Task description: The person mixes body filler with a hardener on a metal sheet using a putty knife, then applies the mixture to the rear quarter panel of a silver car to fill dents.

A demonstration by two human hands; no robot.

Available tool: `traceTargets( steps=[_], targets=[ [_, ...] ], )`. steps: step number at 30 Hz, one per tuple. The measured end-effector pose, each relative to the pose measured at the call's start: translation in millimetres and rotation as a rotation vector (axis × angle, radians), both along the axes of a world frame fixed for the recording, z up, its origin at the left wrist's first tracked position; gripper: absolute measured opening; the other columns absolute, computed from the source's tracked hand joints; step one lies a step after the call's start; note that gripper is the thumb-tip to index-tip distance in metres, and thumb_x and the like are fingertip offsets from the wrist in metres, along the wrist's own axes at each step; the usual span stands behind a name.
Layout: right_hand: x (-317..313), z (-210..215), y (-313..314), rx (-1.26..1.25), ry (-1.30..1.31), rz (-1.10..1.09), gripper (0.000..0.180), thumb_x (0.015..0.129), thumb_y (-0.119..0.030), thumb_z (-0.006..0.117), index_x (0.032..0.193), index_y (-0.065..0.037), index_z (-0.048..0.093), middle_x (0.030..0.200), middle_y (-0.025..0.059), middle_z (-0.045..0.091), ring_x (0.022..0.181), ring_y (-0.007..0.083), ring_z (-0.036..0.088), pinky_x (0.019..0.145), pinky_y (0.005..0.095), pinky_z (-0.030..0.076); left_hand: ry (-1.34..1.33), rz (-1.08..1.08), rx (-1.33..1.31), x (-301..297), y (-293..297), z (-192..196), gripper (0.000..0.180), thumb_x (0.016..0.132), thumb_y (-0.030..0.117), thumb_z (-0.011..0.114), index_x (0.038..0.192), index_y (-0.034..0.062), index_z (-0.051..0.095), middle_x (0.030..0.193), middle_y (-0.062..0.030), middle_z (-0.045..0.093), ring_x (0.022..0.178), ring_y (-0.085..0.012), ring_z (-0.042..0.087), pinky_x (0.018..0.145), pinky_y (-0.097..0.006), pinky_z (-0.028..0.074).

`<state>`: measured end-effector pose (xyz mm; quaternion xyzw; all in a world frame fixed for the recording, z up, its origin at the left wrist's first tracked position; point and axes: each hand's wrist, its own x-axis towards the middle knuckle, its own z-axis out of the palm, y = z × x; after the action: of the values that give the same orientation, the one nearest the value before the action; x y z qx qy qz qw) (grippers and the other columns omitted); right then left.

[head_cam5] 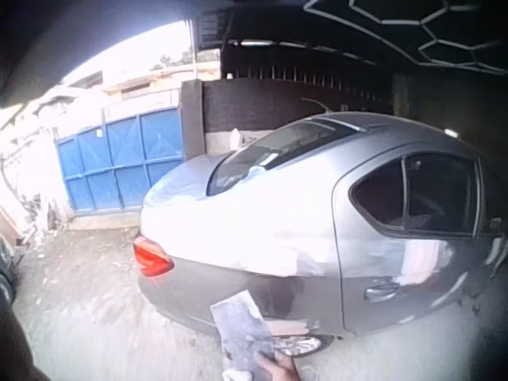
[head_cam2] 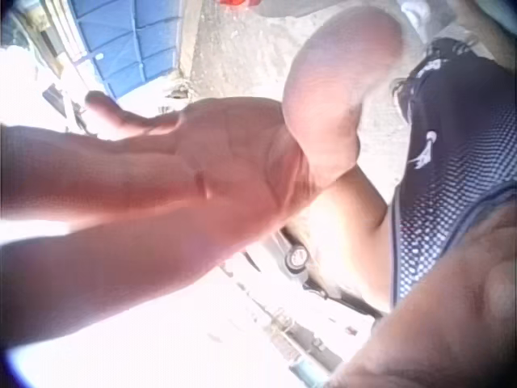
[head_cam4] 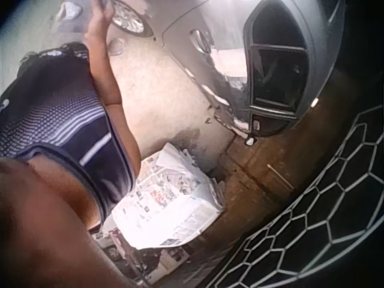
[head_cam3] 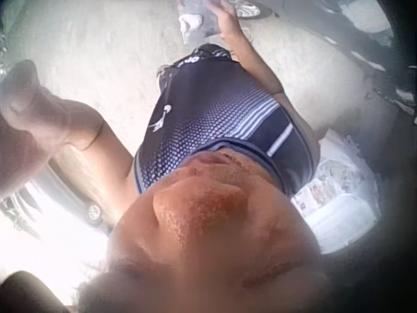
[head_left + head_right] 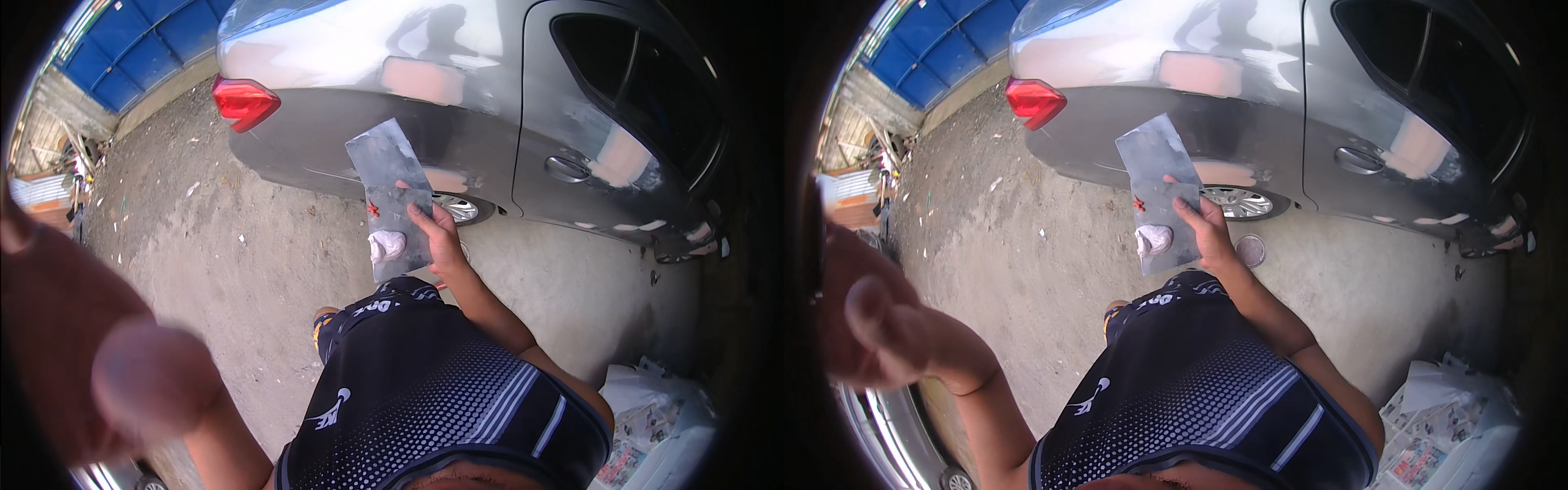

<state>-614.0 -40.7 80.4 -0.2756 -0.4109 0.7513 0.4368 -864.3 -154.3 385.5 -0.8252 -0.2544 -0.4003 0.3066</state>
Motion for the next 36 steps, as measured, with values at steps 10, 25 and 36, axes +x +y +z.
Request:
traceTargets(
  steps=[10,25,36],
  targets=[
    [-35.1,13.0,-35.4,0.024,-0.004,-0.014,0.040,0.103,-0.016,0.062,0.142,-0.004,0.063,0.135,0.0059,0.067,0.121,0.0133,0.060,0.106,0.0298,0.046,-1.617,-0.625,-1.765,-9.2,121.9,-283.6,0.055,0.106,0.040,0.058,0.141,-0.0019,0.052,0.136,-0.0146,0.063,0.123,-0.0237,0.062,0.103,-0.041,0.051],
    [-148.6,-33.6,-181.5,-0.113,-0.354,-1.090,0.030,0.108,-0.024,0.059,0.124,-0.001,0.067,0.107,0.0021,0.071,0.096,0.0074,0.062,0.085,0.0269,0.051,0.320,-0.520,-0.854,-60.5,81.8,-292.4,0.066,0.073,-0.012,0.059,0.127,0.0248,0.073,0.122,-0.0015,0.066,0.118,-0.0256,0.062,0.099,-0.045,0.049],
    [-143.9,-30.2,-262.7,-0.080,-0.474,-1.481,0.032,0.108,-0.022,0.058,0.127,0.002,0.067,0.109,0.0063,0.073,0.099,0.0099,0.064,0.087,0.0279,0.052,0.572,-0.837,-0.899,-46.2,0.1,-320.7,0.063,0.077,-0.004,0.064,0.131,0.0282,0.070,0.125,0.0021,0.062,0.122,-0.0223,0.057,0.107,-0.058,0.044]
  ],
)
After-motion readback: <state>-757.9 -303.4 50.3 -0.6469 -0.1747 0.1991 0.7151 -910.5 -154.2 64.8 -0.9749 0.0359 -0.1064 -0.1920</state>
